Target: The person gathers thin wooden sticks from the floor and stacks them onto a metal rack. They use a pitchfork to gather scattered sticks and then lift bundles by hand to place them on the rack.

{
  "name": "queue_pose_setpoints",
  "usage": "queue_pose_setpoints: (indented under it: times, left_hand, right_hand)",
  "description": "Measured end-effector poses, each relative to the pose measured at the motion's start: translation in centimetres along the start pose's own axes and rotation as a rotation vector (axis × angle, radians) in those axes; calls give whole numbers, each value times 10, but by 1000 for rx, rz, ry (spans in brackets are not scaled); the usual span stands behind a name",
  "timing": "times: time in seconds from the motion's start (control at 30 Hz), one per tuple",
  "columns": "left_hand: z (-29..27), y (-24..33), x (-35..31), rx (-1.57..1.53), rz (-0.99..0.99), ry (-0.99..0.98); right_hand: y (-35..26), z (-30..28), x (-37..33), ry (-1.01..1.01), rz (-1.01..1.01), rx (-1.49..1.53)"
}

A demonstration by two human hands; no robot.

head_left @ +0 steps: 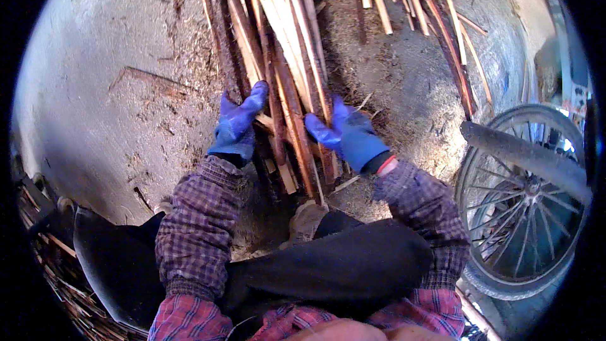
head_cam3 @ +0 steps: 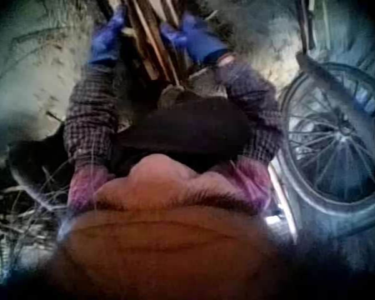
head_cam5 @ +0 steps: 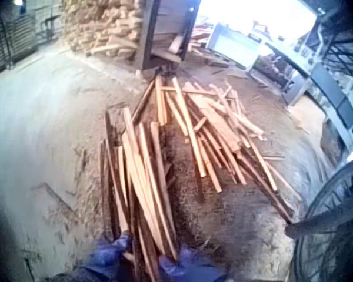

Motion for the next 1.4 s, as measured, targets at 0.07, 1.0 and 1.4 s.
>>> queue_pose_setpoints:
  times: [0.07,1.0,1.4]
  left_hand:
    - [7,0,-2,101,-43,82]
    - [-81,68,-25,333,-221,-298]
    - [-45,63,-49,181,-127,-355]
  right_hand:
    - [13,-6,8,-41,91,-43]
    - [-115,106,-19,52,-225,1510]
    - [-65,119,-30,128,-308,1755]
Point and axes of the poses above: each hand's wrist, its own x-axis towards the middle knuckle, its own z-axis out of the palm, y = z × x, the point moved 6 cm from there along x, towards the middle knuckle, and after that the axes turned 3 degrees about -z, right-handed, at the moved point
